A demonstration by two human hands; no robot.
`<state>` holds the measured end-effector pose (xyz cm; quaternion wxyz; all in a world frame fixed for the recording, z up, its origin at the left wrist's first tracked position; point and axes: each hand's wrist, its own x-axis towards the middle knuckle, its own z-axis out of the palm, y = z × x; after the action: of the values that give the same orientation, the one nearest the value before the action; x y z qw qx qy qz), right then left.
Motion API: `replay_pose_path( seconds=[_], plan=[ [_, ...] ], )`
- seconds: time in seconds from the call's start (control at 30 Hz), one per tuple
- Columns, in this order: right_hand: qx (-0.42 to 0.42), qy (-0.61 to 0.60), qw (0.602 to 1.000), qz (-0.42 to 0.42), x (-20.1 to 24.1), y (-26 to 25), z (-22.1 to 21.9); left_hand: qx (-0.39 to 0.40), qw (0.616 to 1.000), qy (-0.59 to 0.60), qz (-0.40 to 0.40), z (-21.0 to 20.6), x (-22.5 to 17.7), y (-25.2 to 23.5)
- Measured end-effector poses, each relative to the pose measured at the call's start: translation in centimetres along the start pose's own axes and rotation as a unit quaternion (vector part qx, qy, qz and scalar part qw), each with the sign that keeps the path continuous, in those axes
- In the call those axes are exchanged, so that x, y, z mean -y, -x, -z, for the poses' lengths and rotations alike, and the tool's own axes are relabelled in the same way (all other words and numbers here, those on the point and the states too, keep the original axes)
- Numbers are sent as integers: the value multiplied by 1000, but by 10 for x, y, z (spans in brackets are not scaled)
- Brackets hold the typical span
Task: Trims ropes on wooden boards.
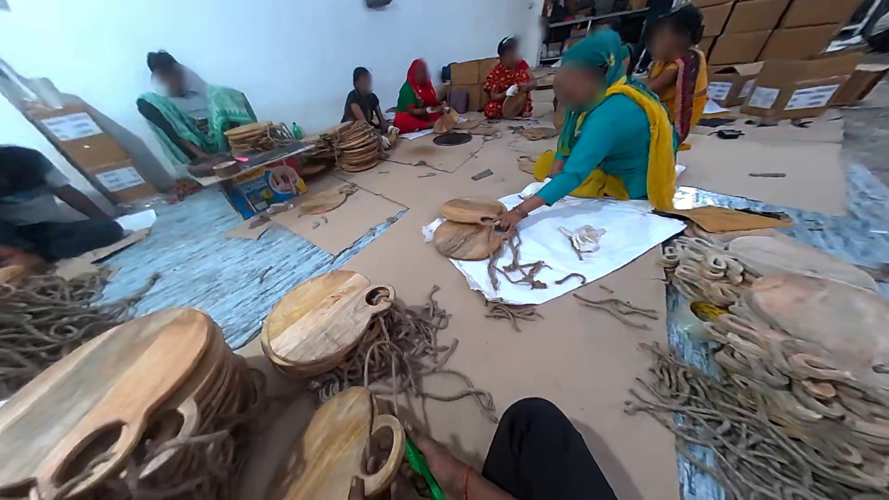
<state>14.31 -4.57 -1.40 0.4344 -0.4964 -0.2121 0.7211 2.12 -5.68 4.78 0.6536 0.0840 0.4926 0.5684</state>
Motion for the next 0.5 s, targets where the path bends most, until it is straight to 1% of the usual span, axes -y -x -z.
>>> replay_pose_path(
  seconds=[0.07,0.1,0.13,0.2,0.23,0.3,0.37,0.4,0.5],
  plan=[
    [13,27,999,-14,-11,0,8,4,1000,2,-2,10,5,-19],
    [17,59,998,-2,-16,-2,11,-3,1000,9,2,12,6,-25],
    [10,90,995,31,-17,-3,11,-7,1000,24,12,12,4,-27],
    [-42,94,988,119,-11,-10,9,-15,998,52,27,6,-2,-26],
    [-75,71,985,138,-3,-14,8,-20,998,60,25,2,-4,-24],
    [-113,30,985,128,12,-18,5,-7,998,64,13,1,-9,-17],
    [-107,30,987,119,21,-24,2,-12,999,47,4,1,-17,-12],
    [-92,44,987,121,21,-28,0,-10,999,36,8,-1,-23,-11],
    [-57,94,985,134,16,-38,-15,35,998,43,35,-2,-41,-10]
  ],
)
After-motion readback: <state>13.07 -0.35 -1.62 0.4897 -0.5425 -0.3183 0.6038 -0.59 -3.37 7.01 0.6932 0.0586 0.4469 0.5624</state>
